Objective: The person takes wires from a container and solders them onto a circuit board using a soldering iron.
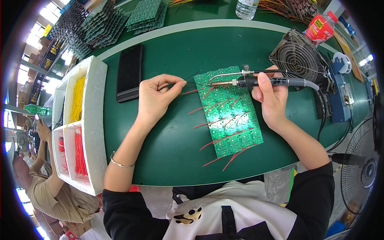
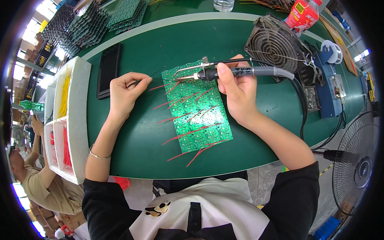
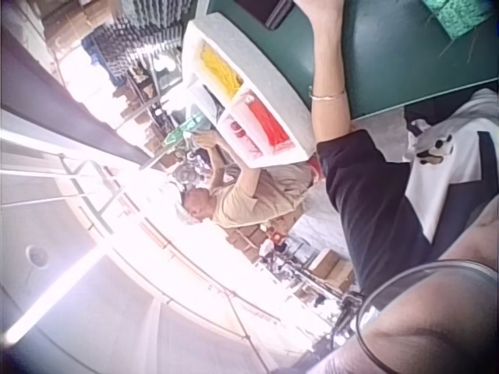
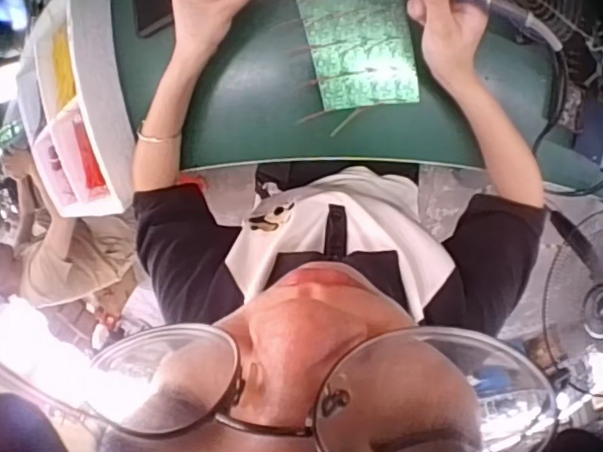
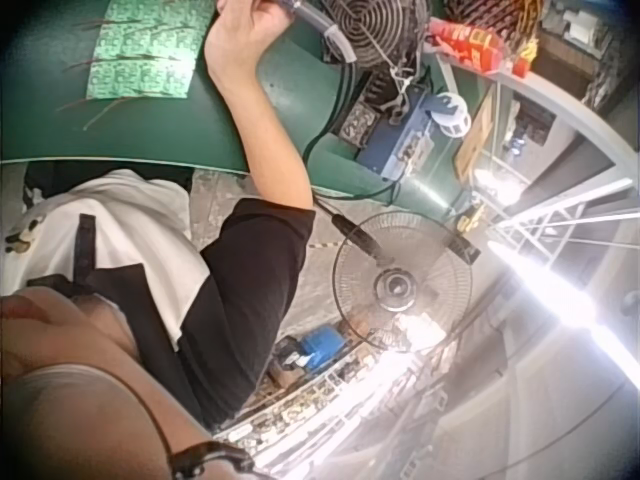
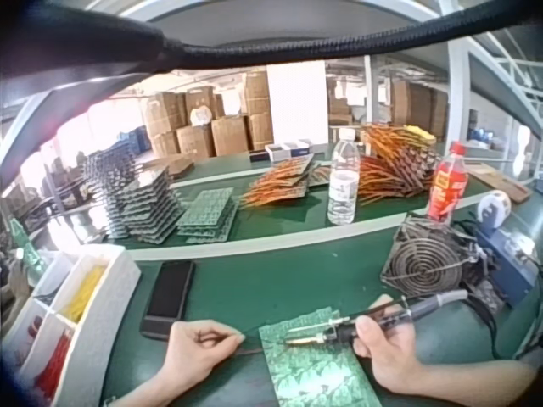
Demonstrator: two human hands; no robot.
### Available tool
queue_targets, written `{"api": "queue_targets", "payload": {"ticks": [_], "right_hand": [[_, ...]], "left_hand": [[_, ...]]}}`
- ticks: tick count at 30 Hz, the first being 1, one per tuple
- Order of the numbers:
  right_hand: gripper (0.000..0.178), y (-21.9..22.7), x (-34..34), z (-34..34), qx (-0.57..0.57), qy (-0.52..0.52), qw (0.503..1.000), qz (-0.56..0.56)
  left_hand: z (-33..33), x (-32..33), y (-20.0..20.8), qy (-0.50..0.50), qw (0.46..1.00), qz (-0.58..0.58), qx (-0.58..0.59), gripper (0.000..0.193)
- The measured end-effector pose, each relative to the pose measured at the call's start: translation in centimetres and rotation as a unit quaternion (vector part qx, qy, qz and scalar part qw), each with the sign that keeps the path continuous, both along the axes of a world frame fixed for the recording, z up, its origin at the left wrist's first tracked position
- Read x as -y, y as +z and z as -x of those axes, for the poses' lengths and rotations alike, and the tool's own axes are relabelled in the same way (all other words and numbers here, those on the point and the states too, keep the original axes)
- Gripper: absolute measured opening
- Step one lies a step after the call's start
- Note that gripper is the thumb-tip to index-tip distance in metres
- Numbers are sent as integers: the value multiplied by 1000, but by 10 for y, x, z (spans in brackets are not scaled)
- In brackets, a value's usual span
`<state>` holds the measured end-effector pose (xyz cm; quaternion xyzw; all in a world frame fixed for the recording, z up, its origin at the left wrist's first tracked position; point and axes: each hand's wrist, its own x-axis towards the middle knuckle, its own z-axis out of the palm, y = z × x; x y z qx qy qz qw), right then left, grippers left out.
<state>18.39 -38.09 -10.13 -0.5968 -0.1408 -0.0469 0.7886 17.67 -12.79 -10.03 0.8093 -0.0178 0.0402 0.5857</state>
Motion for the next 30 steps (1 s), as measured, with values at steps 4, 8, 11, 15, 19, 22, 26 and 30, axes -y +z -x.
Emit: {"api": "queue_targets", "payload": {"ticks": [4, 8, 11, 15, 19, 22, 26, 30], "right_hand": [[17, 1, -1, 0, 5, 2, 1000, 6], [17, 1, -1, 1, 0, 4, 1000, 5], [17, 0, -1, 0, 4, 4, 1000, 6], [17, 1, -2, 0, 5, 11, 1000, 5], [17, 0, -2, 0, 4, 10, 1000, 6], [17, 1, -2, 0, 6, 6, 1000, 14], [17, 3, -3, 0, -5, 3, 1000, 15], [16, 2, -1, 0, -11, 1, 1000, 12]], "left_hand": [[0, 0, 0, 1, 1000, 2, 2, 7], [0, 0, -2, 0, 1000, 4, 7, 7], [0, 0, 0, 0, 1000, -1, 4, 7], [1, 1, -1, 0, 1000, -1, 8, 6], [0, 0, -1, -2, 1000, -1, 9, 6], [0, 0, -1, -1, 1000, -5, 9, 6], [0, -1, -1, -1, 1000, -9, 12, 6], [0, 0, 1, -2, 1000, -11, 12, 6]]}}
